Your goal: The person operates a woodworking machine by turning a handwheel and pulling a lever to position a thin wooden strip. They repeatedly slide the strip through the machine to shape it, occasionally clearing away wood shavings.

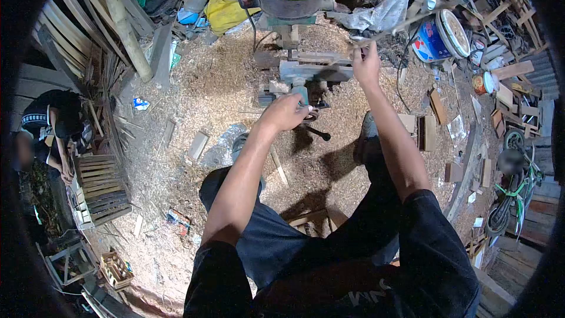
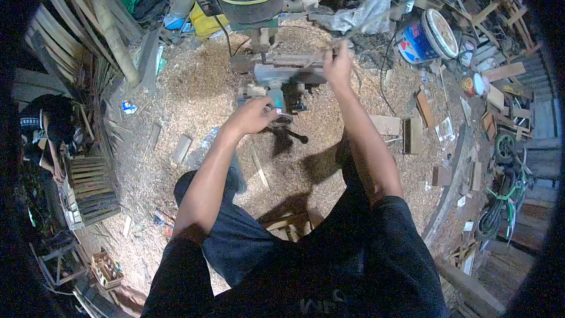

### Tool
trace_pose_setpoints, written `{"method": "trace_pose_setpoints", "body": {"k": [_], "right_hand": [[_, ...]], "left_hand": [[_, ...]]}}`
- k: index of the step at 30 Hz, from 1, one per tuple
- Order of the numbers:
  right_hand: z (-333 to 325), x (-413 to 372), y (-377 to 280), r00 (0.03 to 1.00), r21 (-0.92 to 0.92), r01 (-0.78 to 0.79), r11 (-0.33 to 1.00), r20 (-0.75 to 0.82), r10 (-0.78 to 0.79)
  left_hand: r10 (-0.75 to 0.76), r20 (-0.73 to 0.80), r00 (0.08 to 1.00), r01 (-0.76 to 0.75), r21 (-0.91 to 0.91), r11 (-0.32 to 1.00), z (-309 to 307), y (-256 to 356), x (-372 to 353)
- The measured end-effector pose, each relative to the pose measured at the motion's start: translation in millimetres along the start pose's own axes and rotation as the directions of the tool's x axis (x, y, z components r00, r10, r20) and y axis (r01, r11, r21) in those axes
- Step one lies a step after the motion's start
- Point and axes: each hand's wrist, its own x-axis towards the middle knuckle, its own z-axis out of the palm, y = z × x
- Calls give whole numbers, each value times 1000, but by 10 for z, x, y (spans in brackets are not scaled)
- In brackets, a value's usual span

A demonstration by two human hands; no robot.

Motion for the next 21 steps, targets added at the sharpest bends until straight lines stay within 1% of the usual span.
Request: {"method": "trace_pose_setpoints", "body": {"k": [3, 4, 5, 6, 7, 8, 10, 12, 13, 14, 15, 16, 18, 20, 21], "right_hand": [[35, 41, 334, 983, -244, -101, 965, 126, 135], [154, 54, 618, 980, -82, -160, 984, 104, 168], [272, 66, 899, 976, 85, -208, 974, 81, 201], [255, 22, 711, 944, 199, -329, 923, 108, 313], [238, 10, 545, 897, 306, -443, 843, 148, 417], [230, 50, 416, 870, 417, -486, 768, 152, 468], [233, 70, 287, 804, 617, -542, 571, 182, 566], [231, 90, 320, 881, 525, -448, 724, 120, 458], [250, 136, 449, 913, 477, -390, 788, 92, 396], [275, 164, 656, 935, 340, -350, 873, 73, 346], [315, 175, 831, 969, 232, -247, 941, 52, 241], [342, 186, 876, 991, 119, -134, 984, 45, 130], [390, 102, 885, 996, -39, -6, 999, 84, 10], [455, -185, 419, 989, -124, 20, 992, 147, -2], [549, -242, 358, 984, 101, -135, 986, 129, 122]], "left_hand": [[-17, 9, 1000, 17, -21, 1000, -59, -8, -15], [-32, 11, 999, 32, -32, 999, -74, -5, -15], [-47, 12, 999, 47, -43, 998, -87, -2, -14], [-45, 18, 999, 46, -39, 998, -91, -1, -14], [-43, 25, 999, 44, -35, 998, -89, 4, -15], [-41, 32, 999, 41, -30, 999, -96, 9, -9], [-51, 39, 998, 52, -39, 998, -113, 23, -24], [-60, 42, 997, 62, -50, 997, -110, 46, -49], [-60, 43, 997, 62, -49, 997, -126, 51, -53], [-61, 43, 997, 63, -49, 997, -140, 57, -59], [-64, 43, 997, 66, -50, 997, -128, 38, -59], [-66, 41, 997, 68, -51, 996, -113, 10, -51], [-73, 50, 996, 75, -54, 996, -94, -14, -53], [-75, 68, 995, 79, -52, 996, -116, 19, -48], [-66, 46, 997, 68, -35, 997, -107, 29, -51]]}}
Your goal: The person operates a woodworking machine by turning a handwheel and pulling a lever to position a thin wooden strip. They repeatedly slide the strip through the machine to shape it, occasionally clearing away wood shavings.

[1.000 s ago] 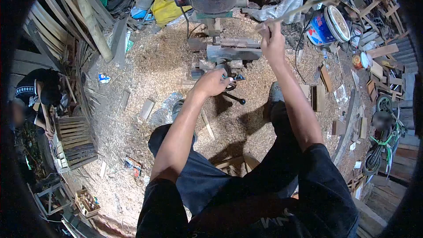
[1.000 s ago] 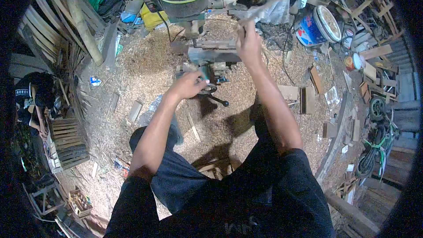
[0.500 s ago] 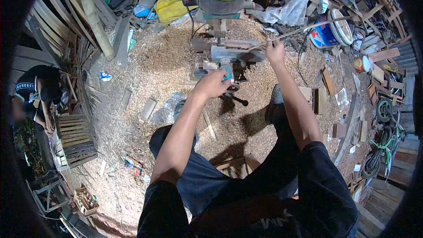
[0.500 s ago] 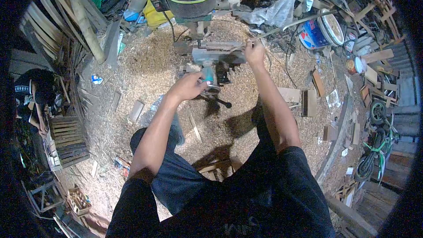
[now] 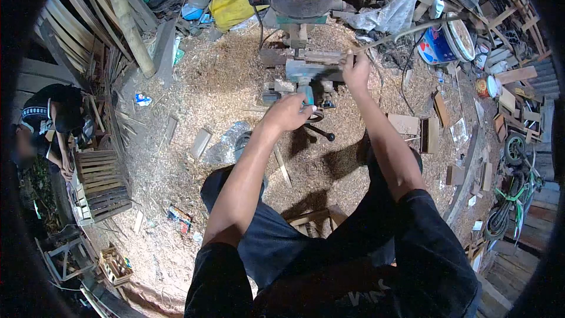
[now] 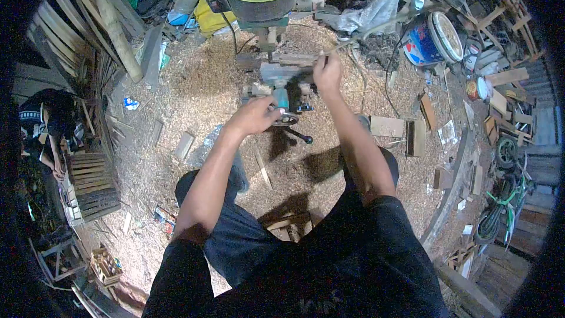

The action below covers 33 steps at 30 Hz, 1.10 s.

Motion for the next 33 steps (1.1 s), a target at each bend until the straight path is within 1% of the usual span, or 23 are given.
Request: {"method": "trace_pose_setpoints", "body": {"k": [1, 2, 3, 6, 7, 8, 9, 10, 11, 12, 14, 17, 20, 21, 24, 28, 29, 32, 33], "right_hand": [[99, -38, -12, 992, 243, -119, 963, -3, 124], [152, -48, -23, 971, 472, -223, 853, 27, 239], [141, -44, 1, 976, 423, -203, 883, 16, 216], [167, -23, 108, 918, 592, -291, 752, -48, 393], [176, -71, 104, 914, 591, -305, 747, -37, 403], [263, -101, 200, 932, 545, -275, 792, -51, 359], [399, -138, 467, 947, 497, -242, 833, -64, 313], [449, -165, 494, 961, 446, -205, 871, -76, 266], [455, -157, 527, 941, 506, -267, 820, -48, 335], [413, -128, 414, 910, 592, -326, 738, -17, 415], [295, -90, 187, 827, 734, -419, 534, 67, 558], [97, 2, 37, 769, 748, -447, 490, 41, 638], [-125, 152, 178, 765, 732, -405, 547, -56, 641], [-175, 213, 198, 782, 729, -392, 561, -57, 621], [-247, 249, 249, 821, 640, -421, 643, -32, 570], [10, 98, 306, 934, 491, -314, 813, 6, 358], [134, 17, 322, 952, 549, -249, 798, -14, 307], [248, -21, 294, 926, 596, -260, 760, -71, 372], [254, -18, 309, 914, 600, -291, 745, -57, 402]], "left_hand": [[12, -22, 1000, -11, 18, 1000, 14, 13, -7], [23, -47, 999, -21, 38, 999, 13, 17, -2], [31, -44, 999, -29, 36, 999, 7, 13, 8], [40, -30, 999, -40, 24, 999, 5, -30, 0], [40, -27, 999, -40, 14, 999, 7, -40, -6], [43, -27, 999, -43, 6, 999, 3, -43, 1], [-12, 2, 1000, 12, -14, 1000, -29, 19, -8], [2, -6, 1000, -2, -9, 1000, -11, 3, 5], [16, -13, 1000, -16, -5, 1000, 11, -10, 15], [31, -21, 999, -31, 0, 1000, 29, -17, 30], [8, -2, 1000, -8, 2, 1000, 24, 33, 25], [-1, 9, 1000, 1, -14, 1000, -18, 40, 41], [34, -11, 999, -35, -17, 999, 11, -22, 48], [49, -28, 998, -49, -15, 999, -2, -14, 40], [10, -2, 1000, -10, -14, 1000, -23, 20, 20], [22, -19, 1000, -22, -3, 1000, -24, 41, -13], [32, -22, 999, -32, -3, 999, -30, 31, -12], [24, -24, 999, -24, -5, 1000, -57, 16, -17], [19, -22, 1000, -19, -7, 1000, -48, 18, -14]]}}
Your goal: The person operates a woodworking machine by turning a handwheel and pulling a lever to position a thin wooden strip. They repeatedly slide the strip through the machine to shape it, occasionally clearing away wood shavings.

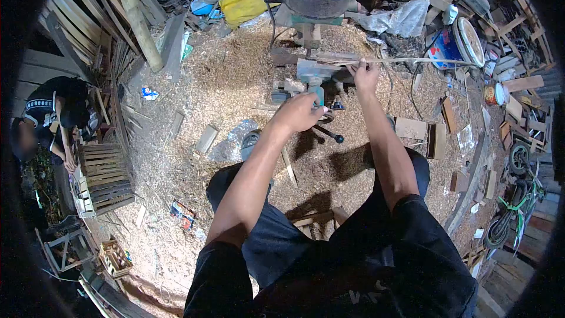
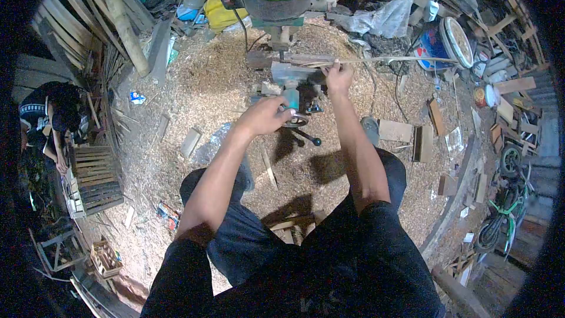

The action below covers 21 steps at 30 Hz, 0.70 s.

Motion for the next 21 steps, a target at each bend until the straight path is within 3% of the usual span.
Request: {"method": "trace_pose_setpoints", "body": {"k": [5, 10, 13, 17, 18, 21], "right_hand": [[24, 35, -327, 965, 121, -239, 963, -85, 250], [-62, 122, -129, 997, -220, 49, 974, 69, -35], [49, 20, 33, 997, -253, 57, 966, 71, -40], [137, -108, -215, 990, 123, -136, 983, -22, 140], [114, -92, -278, 983, 129, -181, 975, -14, 184], [30, 9, -180, 998, -74, 28, 997, 58, -23]], "left_hand": [[15, 22, 1000, -16, 16, 1000, 33, -3, 65], [-14, 28, 1000, 14, -11, 1000, -14, 20, 20], [-20, 37, 999, 20, -8, 1000, -5, 3, 10], [11, 29, 1000, -11, -2, 1000, 41, 12, 47], [34, 9, 999, -34, 0, 999, 32, 23, 35], [8, 20, 1000, -8, 1, 1000, -4, 27, 21]]}}
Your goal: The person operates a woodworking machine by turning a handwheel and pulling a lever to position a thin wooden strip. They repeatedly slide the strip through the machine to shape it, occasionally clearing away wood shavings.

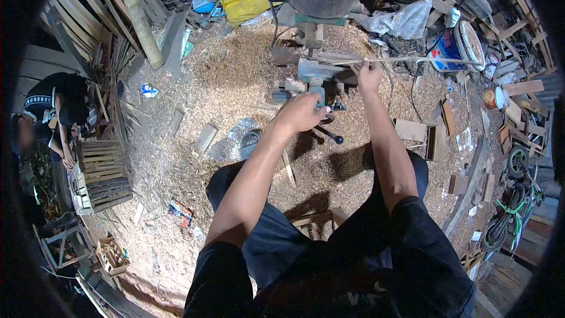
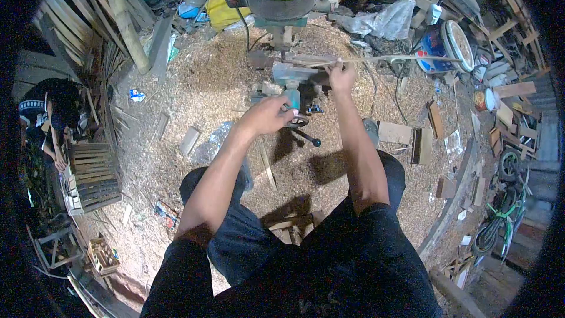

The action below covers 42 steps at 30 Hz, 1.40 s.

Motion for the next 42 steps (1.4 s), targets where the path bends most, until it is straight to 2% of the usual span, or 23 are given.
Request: {"method": "trace_pose_setpoints", "body": {"k": [4, 5, 8, 9, 13, 16, 20, 24, 28, 32, 33, 34, 35, 36, 37, 41, 42], "right_hand": [[136, -126, 273, 994, -99, 108, 989, 32, -106], [139, -132, 279, 994, -71, 71, 995, 91, -64], [165, -153, 102, 995, 156, -77, 985, -51, 86], [118, -156, -30, 987, 173, -125, 977, -83, 141], [143, -95, -69, 997, 190, -66, 980, 40, 59], [175, -166, -150, 998, 184, -58, 981, 31, 53], [82, -184, -92, 995, 245, -68, 967, -61, 85], [-67, -52, -65, 985, 121, -50, 991, -156, 69], [-16, -24, -73, 996, 122, -75, 990, -48, 82], [240, -251, 186, 978, -41, 174, 984, 122, -168], [263, -236, 199, 986, -83, 159, 984, 61, -154], [213, -187, 167, 961, -373, 278, 885, 109, -255], [105, -110, 94, 924, -623, 373, 688, 185, -334], [54, -59, -37, 880, -799, 434, 415, 280, -383], [67, -42, -171, 900, -660, 429, 617, 252, -356], [221, -163, -638, 861, -669, 495, 555, 291, -417], [217, -159, -536, 832, -622, 546, 561, 326, -449]], "left_hand": [[-9, -29, 1000, 9, -3, 1000, 12, -26, -12], [-9, -7, 1000, 9, -2, 1000, 13, -22, -6], [4, 18, 1000, -4, 15, 1000, 82, -19, 36], [5, 16, 1000, -6, 26, 1000, 72, -23, 42], [19, -16, 1000, -19, 13, 1000, 67, 12, 28], [38, 10, 999, -38, -5, 999, 59, 47, 47], [34, -11, 999, -33, 43, 999, 145, -26, 103], [1, 28, 1000, -2, 33, 999, 95, 43, 76], [8, 10, 1000, -8, 36, 999, 108, 4, 72], [42, -19, 999, -41, 51, 998, 146, -50, 95], [34, -6, 999, -33, 36, 999, 131, -38, 82], [28, 8, 1000, -28, 22, 999, 110, -25, 76], [24, 22, 999, -24, 5, 1000, 98, 0, 71], [28, 10, 1000, -28, 7, 1000, 95, 8, 74], [30, -5, 1000, -30, 9, 1000, 88, 13, 67], [29, -25, 999, -29, 6, 1000, 42, 53, 46], [28, -21, 999, -28, 15, 999, 57, 48, 52]]}}
